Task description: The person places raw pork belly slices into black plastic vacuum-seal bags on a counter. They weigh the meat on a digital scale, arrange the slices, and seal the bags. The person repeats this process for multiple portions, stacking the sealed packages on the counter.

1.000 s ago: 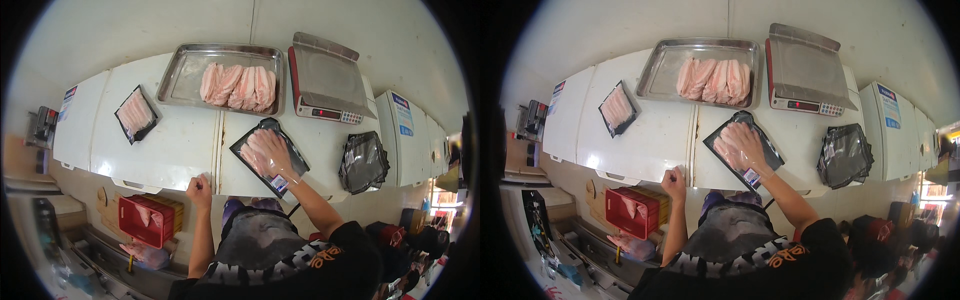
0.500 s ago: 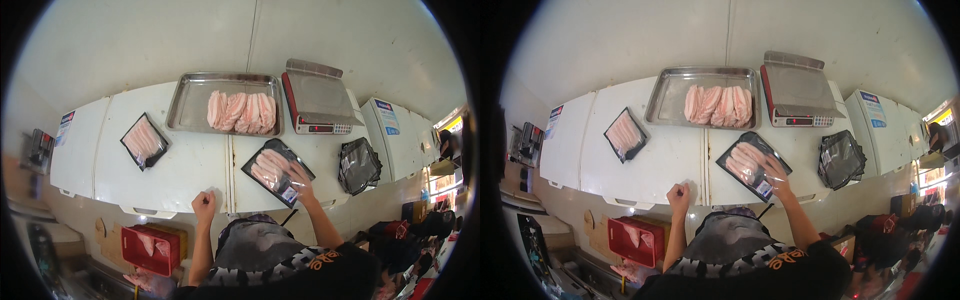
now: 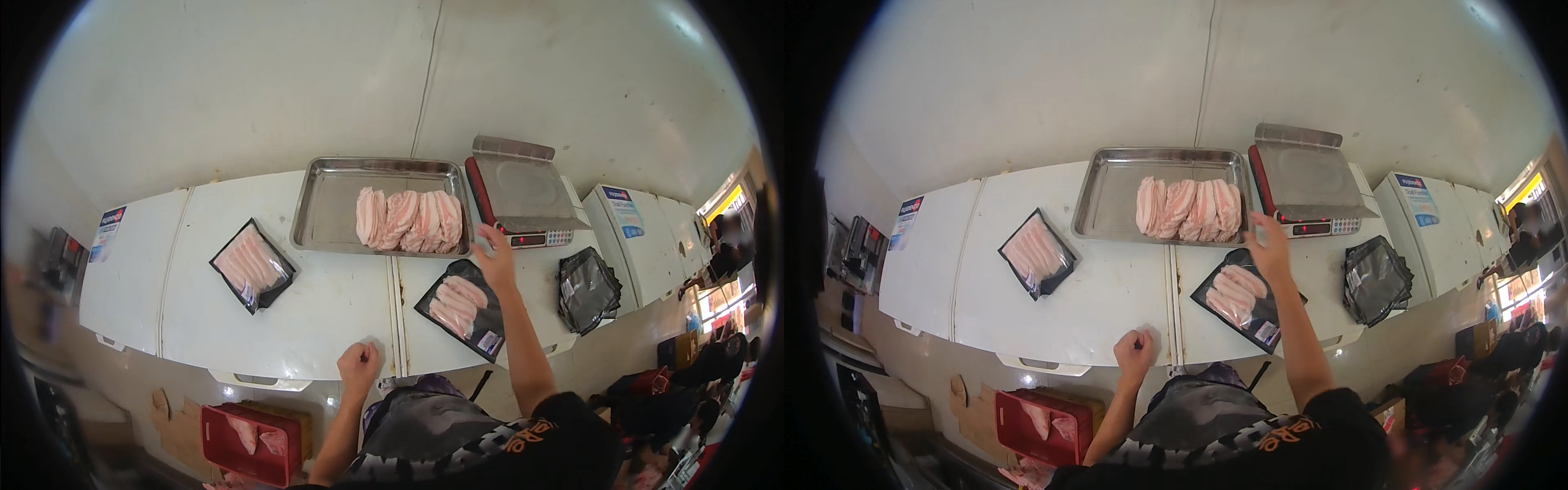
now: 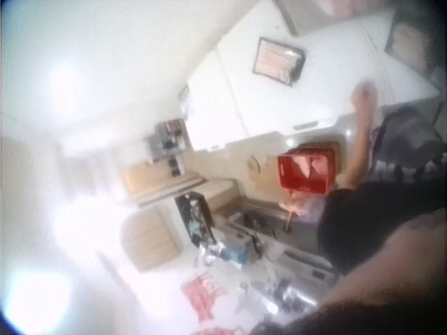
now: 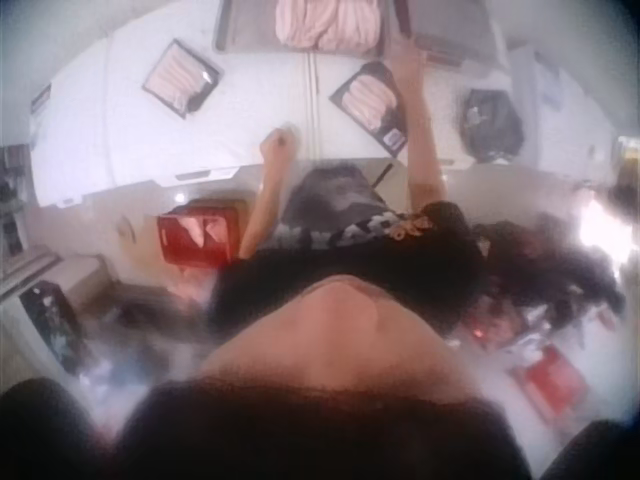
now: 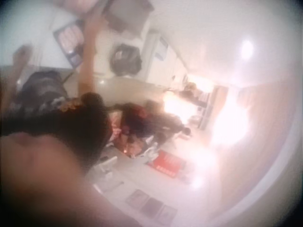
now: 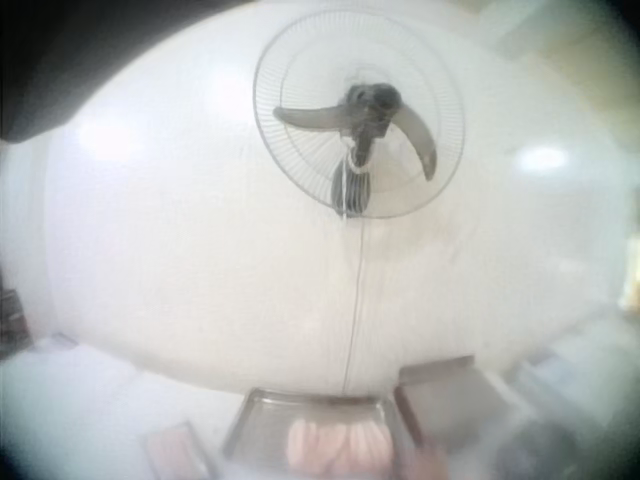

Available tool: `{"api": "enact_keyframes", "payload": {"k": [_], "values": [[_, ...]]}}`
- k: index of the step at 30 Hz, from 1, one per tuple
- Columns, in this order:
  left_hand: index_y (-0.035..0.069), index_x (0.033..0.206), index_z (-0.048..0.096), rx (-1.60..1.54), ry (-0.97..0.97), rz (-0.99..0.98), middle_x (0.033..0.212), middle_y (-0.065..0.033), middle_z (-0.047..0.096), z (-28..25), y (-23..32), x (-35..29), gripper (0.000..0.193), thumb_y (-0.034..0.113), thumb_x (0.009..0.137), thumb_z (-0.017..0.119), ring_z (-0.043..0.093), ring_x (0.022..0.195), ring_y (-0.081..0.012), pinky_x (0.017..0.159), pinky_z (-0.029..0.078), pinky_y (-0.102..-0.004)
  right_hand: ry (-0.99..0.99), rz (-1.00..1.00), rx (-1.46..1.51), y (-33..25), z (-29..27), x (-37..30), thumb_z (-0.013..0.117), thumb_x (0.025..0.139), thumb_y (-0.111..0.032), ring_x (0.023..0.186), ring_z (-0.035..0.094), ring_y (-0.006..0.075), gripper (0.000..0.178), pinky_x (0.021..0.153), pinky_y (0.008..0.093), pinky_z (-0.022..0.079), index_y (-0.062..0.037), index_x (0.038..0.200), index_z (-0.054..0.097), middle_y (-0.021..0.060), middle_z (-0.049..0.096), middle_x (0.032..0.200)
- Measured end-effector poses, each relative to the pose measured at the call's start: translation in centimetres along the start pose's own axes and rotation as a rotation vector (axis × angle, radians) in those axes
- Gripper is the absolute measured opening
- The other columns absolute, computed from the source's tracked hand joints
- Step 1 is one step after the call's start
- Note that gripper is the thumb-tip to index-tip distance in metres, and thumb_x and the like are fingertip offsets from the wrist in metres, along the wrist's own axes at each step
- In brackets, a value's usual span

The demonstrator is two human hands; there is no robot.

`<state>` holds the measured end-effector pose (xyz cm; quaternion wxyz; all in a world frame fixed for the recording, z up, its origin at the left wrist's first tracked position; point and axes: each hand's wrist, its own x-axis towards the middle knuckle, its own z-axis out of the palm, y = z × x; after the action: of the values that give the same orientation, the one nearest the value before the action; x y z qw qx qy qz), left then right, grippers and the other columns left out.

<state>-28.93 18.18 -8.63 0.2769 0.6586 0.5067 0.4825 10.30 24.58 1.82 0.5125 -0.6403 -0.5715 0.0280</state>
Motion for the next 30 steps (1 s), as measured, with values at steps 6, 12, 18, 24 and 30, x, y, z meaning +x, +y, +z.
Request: {"api": "enact_keyframes", "payload": {"k": [6, 12, 18, 24, 30], "values": [[0.002, 0.07, 0.052, -0.001, 0.014, -0.017, 0.062, -0.0147, 0.054, 0.0, 0.2, -0.1, 0.036, 0.009, 0.094, 0.078, 0.052, 0.053, -0.0309, 0.054, 0.044, -0.0417, -0.47, -0.03, -0.056, 2.3, 12.2, 15.5, 0.088, 0.08, -0.018, 0.126, 0.071, 0.0356, 0.069, 0.108, 0.0423, 0.054, 0.0, 0.143, 0.067, 0.0228, 0.073, 0.138], [0.002, 0.07, 0.053, 0.024, 0.072, -0.022, 0.063, -0.0147, 0.055, -0.1, 0.2, -0.3, 0.035, 0.009, 0.094, 0.078, 0.055, 0.054, -0.0326, 0.054, 0.045, -0.0433, -0.987, 0.131, -0.331, 3.6, 16.1, 22.3, 0.098, 0.066, -0.03, 0.114, 0.076, 0.0308, 0.077, 0.098, 0.0422, 0.058, -0.002, 0.134, 0.075, 0.0165, 0.08, 0.125], [0.004, 0.07, 0.051, 0.067, 0.104, 0.058, 0.064, -0.0139, 0.056, 0.1, 0.1, -0.2, 0.036, 0.008, 0.093, 0.078, 0.057, 0.056, -0.034, 0.055, 0.047, -0.0452, -1.092, 0.207, -0.344, 3.5, 17.6, 23.9, 0.099, 0.064, -0.027, 0.097, 0.076, 0.0247, 0.068, 0.088, 0.0385, 0.059, -0.0016, 0.124, 0.08, 0.0137, 0.081, 0.106], [0.005, 0.069, 0.05, 0.103, 0.094, 0.094, 0.063, -0.0135, 0.054, 0.3, 0.2, -0.2, 0.036, 0.007, 0.092, 0.078, 0.058, 0.058, -0.0347, 0.055, 0.046, -0.0467, -0.986, 0.112, -0.398, 2.4, 17.3, 23.2, 0.099, 0.062, -0.026, 0.101, 0.078, 0.0297, 0.069, 0.091, 0.0399, 0.06, -0.0022, 0.123, 0.08, 0.0178, 0.081, 0.112], [0.005, 0.069, 0.05, 0.092, 0.082, 0.087, 0.064, -0.0138, 0.055, 0.2, 0.4, -0.2, 0.036, 0.007, 0.092, 0.078, 0.059, 0.059, -0.0348, 0.056, 0.048, -0.0466, -0.553, -0.128, -0.319, 0.6, 16.8, 19.8, 0.096, 0.061, -0.013, 0.109, 0.077, 0.0325, 0.079, 0.096, 0.041, 0.061, -0.0064, 0.136, 0.072, 0.021, 0.079, 0.12]]}}
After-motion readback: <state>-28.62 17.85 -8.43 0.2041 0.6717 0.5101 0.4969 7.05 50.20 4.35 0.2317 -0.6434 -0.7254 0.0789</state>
